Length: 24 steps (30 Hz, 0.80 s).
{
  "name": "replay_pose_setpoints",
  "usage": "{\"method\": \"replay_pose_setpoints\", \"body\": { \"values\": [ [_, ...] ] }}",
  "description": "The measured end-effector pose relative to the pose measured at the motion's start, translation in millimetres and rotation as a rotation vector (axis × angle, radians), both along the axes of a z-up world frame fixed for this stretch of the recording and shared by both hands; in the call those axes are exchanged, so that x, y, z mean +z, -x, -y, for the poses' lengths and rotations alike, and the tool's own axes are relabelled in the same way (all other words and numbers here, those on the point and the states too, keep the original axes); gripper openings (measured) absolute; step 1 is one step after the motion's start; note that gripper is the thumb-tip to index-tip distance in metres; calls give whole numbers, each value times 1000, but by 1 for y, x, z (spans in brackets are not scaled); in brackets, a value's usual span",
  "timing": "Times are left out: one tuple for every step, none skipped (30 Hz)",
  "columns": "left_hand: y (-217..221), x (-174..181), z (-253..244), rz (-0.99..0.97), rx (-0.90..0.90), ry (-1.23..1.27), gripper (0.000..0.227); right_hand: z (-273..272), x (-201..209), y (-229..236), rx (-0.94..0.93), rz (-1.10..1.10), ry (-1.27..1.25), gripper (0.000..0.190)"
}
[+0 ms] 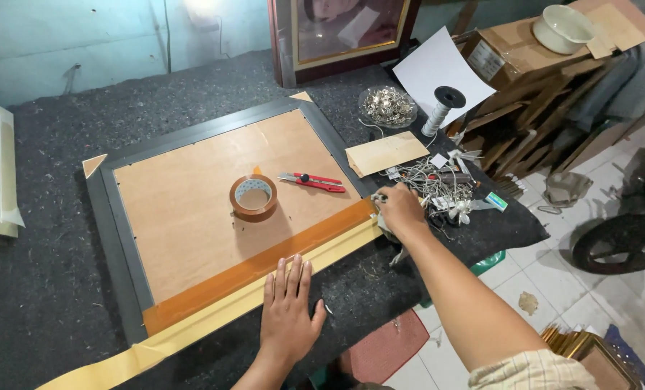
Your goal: Applying adhesive tape to the back of a picture frame to seal it, using a utility knife to cut the tape and a cloth to smooth it.
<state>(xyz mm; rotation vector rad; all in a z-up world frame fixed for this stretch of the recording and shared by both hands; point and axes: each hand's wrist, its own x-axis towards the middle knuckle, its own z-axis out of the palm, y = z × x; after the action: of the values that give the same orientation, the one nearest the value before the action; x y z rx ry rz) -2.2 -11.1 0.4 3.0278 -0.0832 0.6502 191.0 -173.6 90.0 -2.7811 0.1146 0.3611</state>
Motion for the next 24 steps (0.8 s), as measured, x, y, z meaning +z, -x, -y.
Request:
{"method": "replay_pose_setpoints", "body": {
  "values": [
    [0, 0, 0, -1, 1, 0, 71, -2, -1, -4, 1, -1, 0, 22],
    [0, 0, -1, 5, 4, -8, 70, -4, -2, -9, 2, -2, -10, 23],
    [1, -1, 0, 9, 4, -14, 70, -5, -3, -12, 1, -5, -19, 24],
    [2, -1, 0, 5, 3, -12, 70, -8, -4, -4, 0, -8, -17, 24],
    [1, -2, 0, 0, 2, -4, 70, -10, -5, 3, 8, 34, -8, 21],
    [0, -2, 0, -6, 0, 3, 70, -13, -5, 10, 15, 77, 2, 17],
    [1, -2, 1, -8, -5, 4, 70, -11, -22, 18, 10, 75, 3, 17],
    [3, -2, 1, -6, -3, 1, 70, -9, -39, 26, 96, 190, 40, 16],
    [2, -2, 1, 0, 2, -2, 69, -8, -55, 33, 184, 309, 77, 15],
    [0, -1, 1, 2, -1, -2, 69, -10, -57, 47, 180, 311, 78, 15],
    [0, -1, 1, 6, -3, 1, 69, -14, -60, 63, 287, 390, -9, 20],
    [1, 0, 1, 9, -4, 4, 70, -17, -63, 79, 393, 468, -97, 25],
    [0, -2, 1, 11, -8, 3, 70, -10, -64, 77, 390, 471, -98, 25],
    [-1, -3, 1, 15, -5, -5, 70, -3, -65, 74, 354, 445, -40, 24],
    [0, -5, 1, 13, -1, -12, 70, 4, -67, 74, 318, 413, 17, 23],
    [2, -5, 1, 10, -4, -14, 70, 11, -62, 68, 315, 410, 16, 23],
    [1, -5, 1, 8, -2, -13, 70, 18, -56, 58, 170, 310, -12, 22],
    [0, -5, 1, 6, 0, -12, 70, 25, -50, 49, 25, 210, -39, 21],
    [0, -5, 1, 7, 1, -12, 70, 30, -48, 40, 26, 211, -40, 21],
    [0, -4, 1, 9, -3, -11, 70, 34, -47, 30, 3, 210, -80, 19],
    [1, -3, 1, 9, -2, -8, 70, 37, -45, 22, -15, 206, -120, 16],
    [1, -3, 2, 8, 1, -7, 70, 39, -43, 18, -12, 205, -120, 16],
    [1, -3, 2, 6, 0, -11, 69, 38, -41, 13, -29, 190, -149, 15],
    [1, -3, 1, 4, -2, -16, 69, 38, -40, 9, -46, 174, -177, 14]
  ]
}}
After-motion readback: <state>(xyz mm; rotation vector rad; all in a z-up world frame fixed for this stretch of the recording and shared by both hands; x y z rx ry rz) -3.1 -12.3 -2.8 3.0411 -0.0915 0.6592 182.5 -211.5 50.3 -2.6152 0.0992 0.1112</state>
